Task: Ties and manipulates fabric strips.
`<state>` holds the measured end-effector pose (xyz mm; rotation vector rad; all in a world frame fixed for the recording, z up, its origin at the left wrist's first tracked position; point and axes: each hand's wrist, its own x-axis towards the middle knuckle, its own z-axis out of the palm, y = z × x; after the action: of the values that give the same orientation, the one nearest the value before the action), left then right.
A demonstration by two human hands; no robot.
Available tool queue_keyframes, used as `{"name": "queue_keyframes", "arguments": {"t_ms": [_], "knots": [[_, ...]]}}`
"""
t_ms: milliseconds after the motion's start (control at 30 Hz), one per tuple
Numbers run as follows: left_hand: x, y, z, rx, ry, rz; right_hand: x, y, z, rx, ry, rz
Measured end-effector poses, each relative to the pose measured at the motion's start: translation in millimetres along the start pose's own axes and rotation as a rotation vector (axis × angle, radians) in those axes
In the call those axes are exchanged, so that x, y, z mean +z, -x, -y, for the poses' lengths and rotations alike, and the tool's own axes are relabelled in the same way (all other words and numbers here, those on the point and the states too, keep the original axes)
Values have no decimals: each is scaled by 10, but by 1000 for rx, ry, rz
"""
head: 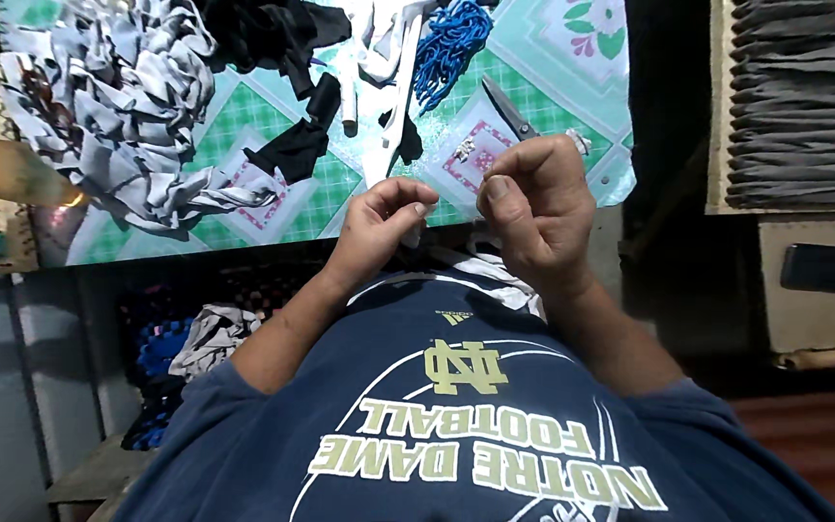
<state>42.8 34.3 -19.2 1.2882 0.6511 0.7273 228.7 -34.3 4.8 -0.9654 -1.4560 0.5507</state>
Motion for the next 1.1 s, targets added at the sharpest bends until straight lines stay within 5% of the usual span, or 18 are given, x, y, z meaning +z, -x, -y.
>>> {"name": "queue_keyframes", "arguments": {"t_ms": [200, 400, 600, 700, 1100], "knots": [[35, 37, 6, 77, -373, 63, -36, -24, -7, -20, 62, -46], [-39, 12, 23, 56, -211, 35, -181, -54, -76, 122, -1, -56], [-206, -12, 1, -11, -119, -176, -670, 108, -411, 555, 863, 197], [-256, -35, -33, -9, -52, -220, -711, 198, -500, 739, 1009, 234], [-259, -60, -108, -202, 275, -219, -675, 202, -591, 654, 1054, 238]]}}
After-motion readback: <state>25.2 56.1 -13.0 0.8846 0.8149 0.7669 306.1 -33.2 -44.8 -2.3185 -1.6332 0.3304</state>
